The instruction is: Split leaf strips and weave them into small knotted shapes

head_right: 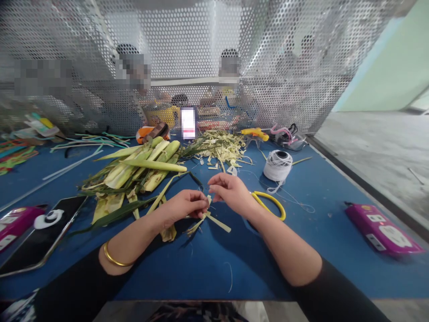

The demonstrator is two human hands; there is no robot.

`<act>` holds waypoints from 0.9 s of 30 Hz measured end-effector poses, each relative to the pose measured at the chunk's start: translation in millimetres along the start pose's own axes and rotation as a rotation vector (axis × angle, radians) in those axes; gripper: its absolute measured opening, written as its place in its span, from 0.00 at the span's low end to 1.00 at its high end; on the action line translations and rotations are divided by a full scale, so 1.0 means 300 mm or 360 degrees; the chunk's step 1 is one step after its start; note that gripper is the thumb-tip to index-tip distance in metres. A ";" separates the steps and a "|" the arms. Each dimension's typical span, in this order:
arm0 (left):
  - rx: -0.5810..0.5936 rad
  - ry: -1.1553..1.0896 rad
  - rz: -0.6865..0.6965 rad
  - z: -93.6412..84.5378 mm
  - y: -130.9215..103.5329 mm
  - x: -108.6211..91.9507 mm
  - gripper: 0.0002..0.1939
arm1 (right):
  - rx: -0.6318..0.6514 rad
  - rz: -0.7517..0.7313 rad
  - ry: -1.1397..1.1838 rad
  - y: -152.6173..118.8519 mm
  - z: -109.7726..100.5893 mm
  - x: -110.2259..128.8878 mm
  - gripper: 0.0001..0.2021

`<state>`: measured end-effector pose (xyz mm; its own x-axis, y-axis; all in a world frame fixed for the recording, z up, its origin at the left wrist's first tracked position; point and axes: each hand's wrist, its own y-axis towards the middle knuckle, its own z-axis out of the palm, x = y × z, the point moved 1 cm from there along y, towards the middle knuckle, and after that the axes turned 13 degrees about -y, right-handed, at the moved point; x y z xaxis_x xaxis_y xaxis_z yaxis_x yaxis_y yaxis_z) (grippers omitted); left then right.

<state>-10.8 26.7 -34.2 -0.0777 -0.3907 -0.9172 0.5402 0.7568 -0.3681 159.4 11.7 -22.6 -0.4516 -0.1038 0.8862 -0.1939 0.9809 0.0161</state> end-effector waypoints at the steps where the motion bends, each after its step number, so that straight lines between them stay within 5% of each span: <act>1: 0.0012 -0.0019 -0.0008 -0.003 0.000 -0.001 0.05 | 0.0059 0.0011 -0.0163 0.003 -0.008 -0.009 0.07; 5: -0.0024 -0.0054 -0.0046 -0.006 -0.006 -0.009 0.06 | 0.0294 -0.0042 -0.0651 0.004 -0.008 -0.028 0.04; 12: -0.0098 -0.0073 -0.0102 0.001 -0.007 -0.015 0.08 | 0.0202 -0.0105 -0.0976 -0.002 0.027 -0.015 0.04; 27: -0.0220 -0.0065 0.0016 -0.002 0.001 -0.013 0.03 | 0.0459 -0.0098 -0.0631 -0.009 -0.008 -0.007 0.06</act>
<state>-10.9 28.8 -30.7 -0.0372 -0.4014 -0.9152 0.4199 0.8248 -0.3788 163.1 9.8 -23.4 -0.7176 -0.2696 0.6422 -0.4385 0.8912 -0.1159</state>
